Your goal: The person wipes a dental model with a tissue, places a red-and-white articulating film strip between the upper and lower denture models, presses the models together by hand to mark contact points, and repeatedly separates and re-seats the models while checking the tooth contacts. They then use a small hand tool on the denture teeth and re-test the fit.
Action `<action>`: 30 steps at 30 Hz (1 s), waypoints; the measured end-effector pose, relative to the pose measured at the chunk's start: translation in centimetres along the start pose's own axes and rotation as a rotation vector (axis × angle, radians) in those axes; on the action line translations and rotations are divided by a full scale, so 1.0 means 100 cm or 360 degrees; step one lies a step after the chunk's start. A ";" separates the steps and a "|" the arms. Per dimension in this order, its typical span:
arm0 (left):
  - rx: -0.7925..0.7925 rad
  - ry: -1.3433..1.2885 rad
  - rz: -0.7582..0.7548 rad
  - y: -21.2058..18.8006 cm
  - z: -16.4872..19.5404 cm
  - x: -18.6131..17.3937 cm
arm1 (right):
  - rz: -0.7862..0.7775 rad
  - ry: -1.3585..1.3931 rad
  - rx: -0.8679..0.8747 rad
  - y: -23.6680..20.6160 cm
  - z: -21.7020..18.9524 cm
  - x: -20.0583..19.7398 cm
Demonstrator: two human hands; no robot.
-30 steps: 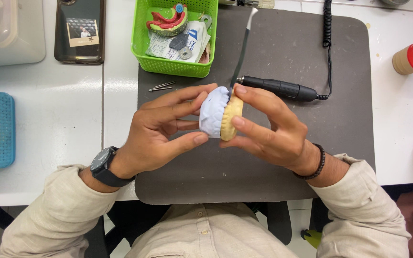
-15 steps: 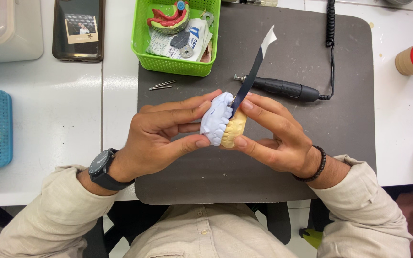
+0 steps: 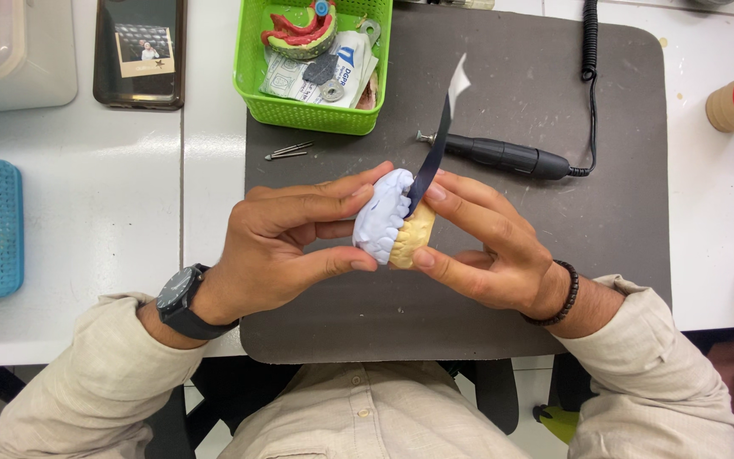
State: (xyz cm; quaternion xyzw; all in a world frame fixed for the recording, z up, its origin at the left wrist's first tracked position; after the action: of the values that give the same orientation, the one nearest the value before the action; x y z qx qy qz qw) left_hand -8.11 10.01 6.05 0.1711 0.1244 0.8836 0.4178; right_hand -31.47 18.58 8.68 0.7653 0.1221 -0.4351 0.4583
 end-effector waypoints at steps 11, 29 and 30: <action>-0.0004 -0.0147 0.0001 -0.002 -0.002 0.001 | 0.0021 -0.0044 -0.0014 -0.002 -0.001 0.003; -0.0048 -0.0079 -0.0003 -0.002 -0.001 0.000 | -0.0018 -0.0042 -0.0038 0.002 -0.003 0.001; -0.0059 -0.0095 0.0004 -0.001 -0.002 0.000 | -0.0020 -0.0042 -0.0039 0.001 -0.003 0.000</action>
State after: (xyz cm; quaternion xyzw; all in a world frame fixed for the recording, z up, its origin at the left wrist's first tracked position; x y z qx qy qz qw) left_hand -8.08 10.06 5.78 0.1898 0.0951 0.8807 0.4234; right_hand -31.21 18.71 8.79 0.7530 0.1261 -0.4465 0.4666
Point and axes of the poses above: each hand's wrist, its own y-axis towards the middle knuckle, its own x-axis out of the palm, z = x × y, the point moved 3 cm from there along y, towards the middle knuckle, and after that the axes turned 3 degrees about -y, right-handed, at the moved point
